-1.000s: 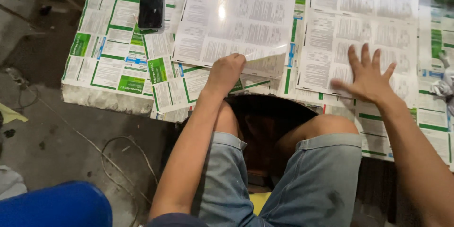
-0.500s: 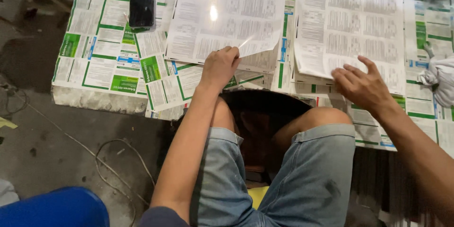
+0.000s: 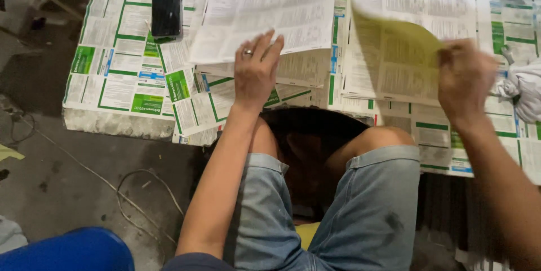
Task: The person sits on the floor and sorts through a large stack of printed papers on a table. They flip through the sheets, separating them into two piles by hand.
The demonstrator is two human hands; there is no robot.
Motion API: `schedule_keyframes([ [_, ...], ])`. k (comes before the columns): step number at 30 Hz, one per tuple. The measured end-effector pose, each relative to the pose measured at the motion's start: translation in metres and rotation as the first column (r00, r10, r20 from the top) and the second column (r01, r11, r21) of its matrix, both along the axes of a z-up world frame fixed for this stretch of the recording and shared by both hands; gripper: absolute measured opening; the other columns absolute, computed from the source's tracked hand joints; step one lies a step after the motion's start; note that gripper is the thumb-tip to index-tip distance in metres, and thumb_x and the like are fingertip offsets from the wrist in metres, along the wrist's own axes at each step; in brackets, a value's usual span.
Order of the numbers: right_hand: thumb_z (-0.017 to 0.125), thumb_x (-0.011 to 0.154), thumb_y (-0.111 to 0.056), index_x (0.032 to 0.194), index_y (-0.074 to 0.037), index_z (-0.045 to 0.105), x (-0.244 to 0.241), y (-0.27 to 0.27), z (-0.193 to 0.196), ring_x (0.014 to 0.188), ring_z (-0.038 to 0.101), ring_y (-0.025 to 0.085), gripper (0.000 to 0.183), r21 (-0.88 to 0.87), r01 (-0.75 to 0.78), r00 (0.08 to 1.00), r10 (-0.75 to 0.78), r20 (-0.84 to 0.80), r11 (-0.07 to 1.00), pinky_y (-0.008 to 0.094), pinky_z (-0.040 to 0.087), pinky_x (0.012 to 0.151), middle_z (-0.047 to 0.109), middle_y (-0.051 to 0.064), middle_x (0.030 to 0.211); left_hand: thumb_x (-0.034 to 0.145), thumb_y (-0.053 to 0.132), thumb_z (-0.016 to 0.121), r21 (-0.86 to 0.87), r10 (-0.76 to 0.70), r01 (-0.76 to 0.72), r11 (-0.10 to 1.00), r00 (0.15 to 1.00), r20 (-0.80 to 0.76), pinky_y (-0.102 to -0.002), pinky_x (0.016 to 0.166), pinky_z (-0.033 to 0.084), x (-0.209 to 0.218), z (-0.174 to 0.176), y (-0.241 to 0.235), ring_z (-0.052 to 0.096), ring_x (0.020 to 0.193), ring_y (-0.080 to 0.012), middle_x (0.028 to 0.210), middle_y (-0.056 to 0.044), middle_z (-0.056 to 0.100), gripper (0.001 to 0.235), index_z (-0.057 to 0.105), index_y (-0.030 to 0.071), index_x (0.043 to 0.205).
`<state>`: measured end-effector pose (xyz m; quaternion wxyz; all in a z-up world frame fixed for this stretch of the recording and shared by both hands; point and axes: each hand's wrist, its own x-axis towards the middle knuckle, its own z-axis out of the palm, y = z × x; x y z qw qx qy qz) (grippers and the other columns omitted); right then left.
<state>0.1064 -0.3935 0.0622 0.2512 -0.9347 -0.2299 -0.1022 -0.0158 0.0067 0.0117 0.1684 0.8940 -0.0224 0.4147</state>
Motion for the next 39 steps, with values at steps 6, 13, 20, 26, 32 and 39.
schedule_keyframes([
  [6, 0.063, 0.107, -0.001, 0.134, 0.0, 0.06, -0.022, 0.008, -0.067, 0.098, 0.065, 0.04, 0.027, -0.095, 0.071, 0.885, -0.018, 0.466, 0.993, 0.054, 0.048, 0.086, 0.067, 0.018, 0.111, 0.093, 0.015, 0.063, 0.097, 0.028, 0.017, 0.995, 0.897, -0.442, -0.061, 0.102, 0.041, 0.031, -0.074, 0.002, 0.052, 0.132, -0.0442, 0.144, -0.021, 0.055, 0.036, 0.071, 0.024, 0.127],
  [13, 0.061, 0.106, -0.002, 0.138, -0.007, 0.064, -0.03, 0.002, -0.102, 0.127, 0.062, 0.042, 0.033, 0.082, 0.006, 0.965, -0.028, 0.261, 0.997, 0.047, 0.052, 0.105, 0.062, 0.022, 0.144, 0.095, 0.013, 0.061, 0.029, -0.024, 0.046, 0.998, 0.846, -0.532, -0.062, 0.108, 0.041, 0.023, -0.059, 0.001, 0.05, 0.138, -0.0415, 0.15, -0.017, 0.053, 0.04, 0.068, 0.026, 0.132],
  [20, 0.063, 0.105, -0.012, 0.13, -0.009, 0.068, -0.014, -0.008, -0.122, 0.14, 0.052, 0.049, 0.026, 0.039, 0.175, 0.931, -0.178, 0.32, 0.984, 0.062, 0.03, 0.119, 0.059, 0.024, 0.15, 0.094, 0.017, 0.064, -0.041, -0.067, 0.054, 0.998, 0.871, -0.487, -0.063, 0.112, 0.037, 0.051, -0.062, 0.01, 0.047, 0.141, -0.0427, 0.153, -0.017, 0.051, 0.038, 0.068, 0.026, 0.131],
  [26, 0.061, 0.107, -0.015, 0.134, -0.012, 0.068, -0.015, -0.01, -0.119, 0.142, 0.05, 0.048, 0.027, 0.035, 0.209, 0.924, -0.209, 0.319, 0.977, 0.064, 0.027, 0.121, 0.059, 0.022, 0.151, 0.094, 0.017, 0.065, -0.068, -0.081, 0.053, 0.996, 0.839, -0.537, -0.066, 0.114, 0.031, 0.076, -0.053, 0.008, 0.04, 0.143, -0.0455, 0.156, -0.019, 0.044, 0.042, 0.066, 0.023, 0.135],
  [32, 0.065, 0.106, -0.018, 0.133, -0.019, 0.071, -0.018, -0.007, -0.12, 0.143, 0.05, 0.046, 0.027, -0.046, 0.264, 0.912, -0.234, 0.336, 0.963, 0.07, 0.02, 0.118, 0.063, 0.016, 0.146, 0.094, 0.016, 0.064, -0.125, -0.106, 0.036, 0.992, 0.773, -0.626, -0.063, 0.118, 0.026, 0.113, -0.042, 0.019, 0.034, 0.147, -0.0433, 0.159, -0.017, 0.04, 0.041, 0.064, 0.024, 0.135],
  [39, 0.066, 0.105, -0.02, 0.132, -0.021, 0.071, -0.012, -0.011, -0.127, 0.142, 0.051, 0.043, 0.028, -0.055, 0.285, 0.902, -0.248, 0.352, 0.957, 0.068, 0.02, 0.119, 0.064, 0.013, 0.147, 0.095, 0.014, 0.061, -0.094, -0.074, 0.02, 0.995, 0.782, -0.619, -0.063, 0.12, 0.024, 0.161, -0.048, 0.025, 0.032, 0.149, -0.0432, 0.161, -0.017, 0.038, 0.042, 0.06, 0.021, 0.137],
])
